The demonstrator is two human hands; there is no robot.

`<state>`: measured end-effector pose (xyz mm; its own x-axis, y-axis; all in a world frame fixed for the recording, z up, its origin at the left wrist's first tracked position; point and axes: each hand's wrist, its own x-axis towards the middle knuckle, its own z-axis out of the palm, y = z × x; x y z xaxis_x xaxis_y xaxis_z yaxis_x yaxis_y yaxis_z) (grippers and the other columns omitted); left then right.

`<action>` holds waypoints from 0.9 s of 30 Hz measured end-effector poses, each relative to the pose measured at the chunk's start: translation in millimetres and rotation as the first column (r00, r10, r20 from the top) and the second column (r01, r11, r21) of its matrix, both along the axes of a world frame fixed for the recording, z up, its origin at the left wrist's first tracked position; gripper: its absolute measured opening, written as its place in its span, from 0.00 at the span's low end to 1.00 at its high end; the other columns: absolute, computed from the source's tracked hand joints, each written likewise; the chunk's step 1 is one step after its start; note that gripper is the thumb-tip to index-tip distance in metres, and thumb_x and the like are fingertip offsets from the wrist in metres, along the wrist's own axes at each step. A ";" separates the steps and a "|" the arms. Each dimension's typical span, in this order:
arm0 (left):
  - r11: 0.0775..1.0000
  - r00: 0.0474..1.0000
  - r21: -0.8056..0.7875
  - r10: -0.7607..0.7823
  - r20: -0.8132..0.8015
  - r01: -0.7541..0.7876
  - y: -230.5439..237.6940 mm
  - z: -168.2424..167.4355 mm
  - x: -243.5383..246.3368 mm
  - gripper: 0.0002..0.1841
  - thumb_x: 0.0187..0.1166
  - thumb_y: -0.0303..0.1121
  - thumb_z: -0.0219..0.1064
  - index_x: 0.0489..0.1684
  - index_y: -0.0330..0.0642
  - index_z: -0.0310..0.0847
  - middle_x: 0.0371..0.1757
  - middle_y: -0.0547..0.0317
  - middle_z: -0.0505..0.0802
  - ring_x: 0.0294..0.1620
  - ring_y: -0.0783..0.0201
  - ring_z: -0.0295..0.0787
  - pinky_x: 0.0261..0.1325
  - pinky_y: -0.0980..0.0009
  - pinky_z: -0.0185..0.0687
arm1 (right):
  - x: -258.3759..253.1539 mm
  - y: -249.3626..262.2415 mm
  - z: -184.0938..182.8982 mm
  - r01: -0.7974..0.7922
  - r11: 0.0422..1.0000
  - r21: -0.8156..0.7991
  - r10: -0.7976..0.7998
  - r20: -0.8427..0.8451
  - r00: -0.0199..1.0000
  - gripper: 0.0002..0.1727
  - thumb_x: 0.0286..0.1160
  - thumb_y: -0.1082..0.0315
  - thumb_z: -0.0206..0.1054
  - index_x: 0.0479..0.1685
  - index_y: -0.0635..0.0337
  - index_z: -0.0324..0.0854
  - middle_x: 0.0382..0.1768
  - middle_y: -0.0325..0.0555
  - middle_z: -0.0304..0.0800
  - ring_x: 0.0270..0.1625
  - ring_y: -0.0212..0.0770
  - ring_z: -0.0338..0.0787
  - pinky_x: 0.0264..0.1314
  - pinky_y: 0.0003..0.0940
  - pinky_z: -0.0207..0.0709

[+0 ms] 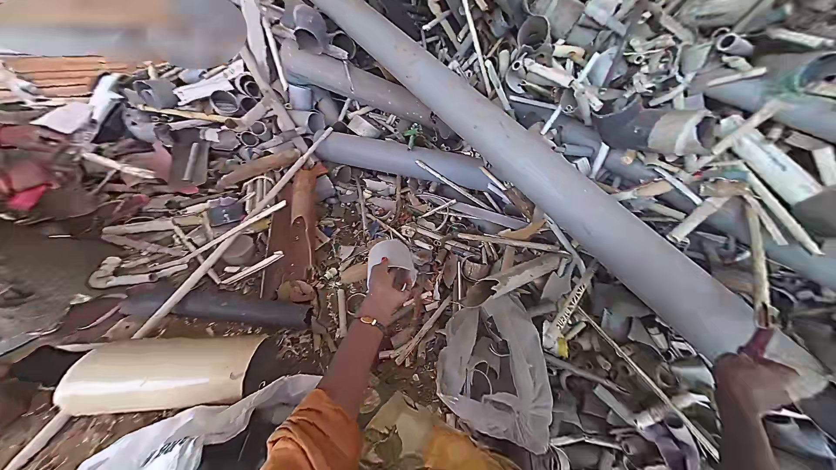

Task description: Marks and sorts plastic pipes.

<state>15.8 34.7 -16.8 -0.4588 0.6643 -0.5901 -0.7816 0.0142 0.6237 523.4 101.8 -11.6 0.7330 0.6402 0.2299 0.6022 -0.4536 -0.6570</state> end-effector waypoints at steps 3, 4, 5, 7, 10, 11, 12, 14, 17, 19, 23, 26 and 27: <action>1.000 0.999 0.005 -0.029 -0.036 0.029 6.5 -4.1 4.4 0.26 0.94 0.50 0.40 0.85 0.49 0.53 0.77 0.49 0.71 0.66 0.56 0.74 0.63 0.56 0.74 | -36.6 8.0 40.2 -0.098 0.995 -0.006 0.098 -0.037 0.995 0.30 0.91 0.63 0.51 0.85 0.74 0.58 0.65 0.80 0.81 0.70 0.75 0.82 0.71 0.67 0.72; 0.999 0.998 0.001 -0.038 -0.051 0.038 7.7 -4.8 6.4 0.26 0.94 0.49 0.41 0.86 0.49 0.53 0.80 0.50 0.69 0.69 0.56 0.73 0.64 0.56 0.73 | -52.4 10.1 48.2 -0.139 0.990 -0.009 0.139 -0.027 0.990 0.27 0.91 0.63 0.51 0.83 0.71 0.62 0.61 0.77 0.84 0.66 0.73 0.85 0.68 0.65 0.74; 0.999 0.997 -0.008 -0.046 -0.067 0.046 8.4 -5.1 8.6 0.26 0.94 0.49 0.42 0.86 0.49 0.52 0.81 0.50 0.68 0.70 0.56 0.73 0.65 0.56 0.74 | -67.5 12.1 52.7 -0.181 0.983 -0.002 0.181 -0.015 0.983 0.25 0.91 0.64 0.51 0.81 0.69 0.65 0.57 0.74 0.87 0.62 0.70 0.88 0.65 0.63 0.76; 0.998 0.994 -0.036 -0.057 -0.095 0.054 8.8 -6.7 11.9 0.26 0.93 0.48 0.43 0.85 0.49 0.53 0.79 0.50 0.69 0.67 0.56 0.74 0.63 0.57 0.74 | -90.0 16.2 49.9 -0.287 0.958 -0.003 0.287 0.011 0.958 0.23 0.92 0.65 0.51 0.79 0.69 0.67 0.51 0.71 0.89 0.59 0.67 0.90 0.64 0.61 0.77; 0.998 0.994 -0.036 -0.062 -0.092 0.059 5.6 -9.0 11.6 0.27 0.93 0.49 0.42 0.87 0.49 0.52 0.82 0.50 0.67 0.70 0.56 0.73 0.65 0.56 0.73 | -101.2 26.2 32.0 -0.401 0.908 -0.122 0.411 0.070 0.909 0.22 0.93 0.65 0.48 0.79 0.67 0.67 0.52 0.69 0.90 0.61 0.66 0.90 0.65 0.61 0.77; 0.999 0.996 -0.026 -0.046 -0.077 0.044 5.7 -9.5 10.7 0.26 0.93 0.49 0.43 0.86 0.49 0.53 0.81 0.50 0.68 0.70 0.56 0.73 0.66 0.56 0.74 | -100.7 29.6 29.5 -0.413 0.896 -0.163 0.426 0.058 0.903 0.22 0.93 0.65 0.48 0.80 0.65 0.67 0.53 0.68 0.90 0.62 0.65 0.90 0.66 0.60 0.77; 0.999 0.998 -0.016 -0.031 -0.061 0.031 6.0 -10.6 8.9 0.26 0.93 0.49 0.44 0.86 0.50 0.53 0.80 0.51 0.69 0.70 0.57 0.74 0.65 0.58 0.74 | -98.7 31.4 27.3 -0.418 0.892 -0.175 0.431 0.044 0.901 0.22 0.93 0.65 0.49 0.80 0.64 0.67 0.53 0.67 0.90 0.62 0.65 0.90 0.66 0.60 0.77; 1.000 0.997 -0.012 -0.024 -0.071 0.023 5.7 -13.9 4.4 0.26 0.93 0.50 0.43 0.85 0.51 0.54 0.77 0.52 0.71 0.66 0.58 0.76 0.62 0.60 0.76 | -90.3 30.6 25.3 -0.414 0.903 -0.115 0.419 0.022 0.908 0.20 0.91 0.66 0.51 0.76 0.64 0.70 0.49 0.68 0.90 0.59 0.66 0.91 0.64 0.61 0.78; 1.000 0.994 -0.014 -0.019 -0.107 0.018 8.2 -19.4 -0.1 0.25 0.93 0.50 0.41 0.85 0.52 0.53 0.76 0.53 0.71 0.65 0.59 0.76 0.60 0.60 0.76 | -65.8 22.7 35.0 -0.320 0.947 -0.007 0.319 -0.052 0.946 0.20 0.92 0.65 0.54 0.77 0.61 0.70 0.46 0.68 0.90 0.54 0.67 0.91 0.59 0.63 0.78; 1.000 0.993 0.001 -0.021 -0.117 0.021 8.5 -24.6 -3.3 0.25 0.93 0.50 0.41 0.84 0.52 0.53 0.77 0.54 0.70 0.69 0.58 0.74 0.64 0.58 0.75 | -42.5 15.0 36.8 -0.192 0.980 0.051 0.195 -0.051 0.980 0.21 0.92 0.66 0.53 0.78 0.62 0.69 0.46 0.70 0.90 0.54 0.69 0.90 0.58 0.64 0.78; 1.000 0.997 0.011 0.000 -0.080 0.001 10.2 -26.1 -0.4 0.24 0.92 0.49 0.44 0.82 0.52 0.56 0.72 0.54 0.73 0.65 0.60 0.77 0.60 0.61 0.78 | 13.5 -1.3 23.7 0.079 0.997 0.018 -0.076 -0.140 0.987 0.25 0.90 0.69 0.51 0.84 0.66 0.60 0.58 0.70 0.88 0.66 0.66 0.88 0.69 0.58 0.77; 1.000 0.998 0.030 0.000 -0.062 0.002 10.5 -23.6 9.2 0.24 0.92 0.47 0.45 0.83 0.51 0.55 0.75 0.52 0.72 0.68 0.59 0.76 0.62 0.59 0.77 | 46.0 -14.1 0.9 0.122 0.986 -0.116 -0.142 -0.189 0.972 0.30 0.86 0.69 0.54 0.87 0.64 0.58 0.64 0.71 0.85 0.69 0.65 0.86 0.68 0.60 0.77; 0.999 0.998 0.031 -0.006 -0.057 0.007 10.7 -22.0 14.0 0.24 0.92 0.47 0.45 0.84 0.51 0.54 0.76 0.52 0.71 0.68 0.59 0.75 0.63 0.59 0.77 | 49.9 -19.2 0.1 0.115 0.984 -0.139 -0.138 -0.174 0.975 0.29 0.87 0.68 0.54 0.87 0.64 0.59 0.64 0.72 0.84 0.69 0.67 0.85 0.68 0.62 0.76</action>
<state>29.8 45.4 -38.8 -0.4865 0.6849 -0.5424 -0.7450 -0.0009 0.6671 573.3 82.5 -11.5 0.8319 0.5549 0.0078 0.4103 -0.6056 -0.6819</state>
